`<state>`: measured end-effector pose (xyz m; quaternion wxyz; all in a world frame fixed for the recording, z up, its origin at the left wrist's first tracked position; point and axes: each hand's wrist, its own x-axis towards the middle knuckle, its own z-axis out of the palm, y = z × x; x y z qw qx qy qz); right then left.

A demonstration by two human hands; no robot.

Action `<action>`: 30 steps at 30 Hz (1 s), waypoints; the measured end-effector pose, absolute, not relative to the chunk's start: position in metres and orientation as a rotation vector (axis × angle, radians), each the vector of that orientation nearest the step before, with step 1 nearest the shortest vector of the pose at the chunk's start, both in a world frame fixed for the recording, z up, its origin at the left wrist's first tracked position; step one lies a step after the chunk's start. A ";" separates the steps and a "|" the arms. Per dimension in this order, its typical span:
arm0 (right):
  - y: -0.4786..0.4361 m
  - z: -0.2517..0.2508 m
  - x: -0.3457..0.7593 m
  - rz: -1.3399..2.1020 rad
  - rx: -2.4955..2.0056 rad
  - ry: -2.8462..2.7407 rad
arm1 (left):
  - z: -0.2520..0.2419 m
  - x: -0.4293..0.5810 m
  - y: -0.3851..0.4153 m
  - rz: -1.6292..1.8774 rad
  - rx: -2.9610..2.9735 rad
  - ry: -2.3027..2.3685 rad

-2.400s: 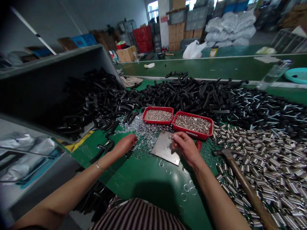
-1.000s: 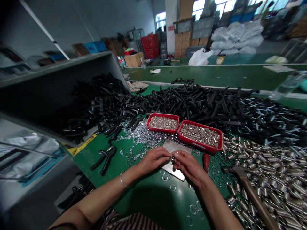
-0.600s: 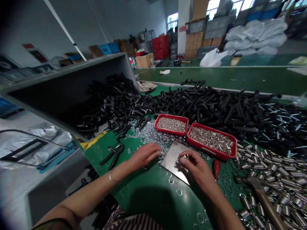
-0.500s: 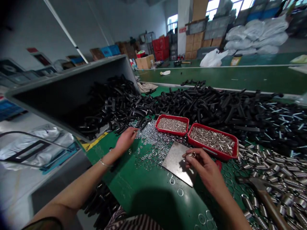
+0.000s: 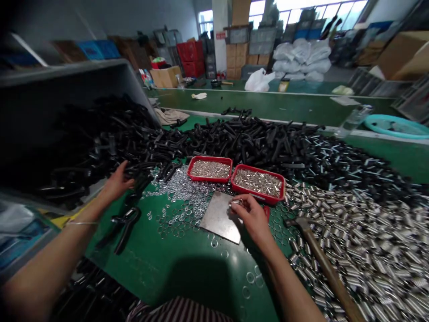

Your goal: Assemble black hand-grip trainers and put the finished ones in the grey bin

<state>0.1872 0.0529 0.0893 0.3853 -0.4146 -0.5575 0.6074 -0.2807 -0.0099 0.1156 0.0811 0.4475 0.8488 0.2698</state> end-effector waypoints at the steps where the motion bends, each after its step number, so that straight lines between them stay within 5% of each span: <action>1: 0.054 0.088 0.186 1.550 -1.065 -1.395 | 0.115 -0.270 -0.011 1.017 1.230 2.335; 4: 0.056 0.083 0.181 1.635 -1.036 -1.280 | 0.112 -0.207 -0.019 1.332 0.964 1.547; 8: 0.052 0.078 0.176 1.703 -0.984 -1.167 | 0.098 -0.089 -0.022 1.173 0.844 1.109; 13: 0.049 0.079 0.179 1.709 -0.954 -1.144 | 0.077 -0.010 -0.004 1.078 0.912 1.079; 30: 0.039 0.091 0.171 1.432 -1.007 -1.187 | 0.081 0.016 0.002 1.331 0.474 0.874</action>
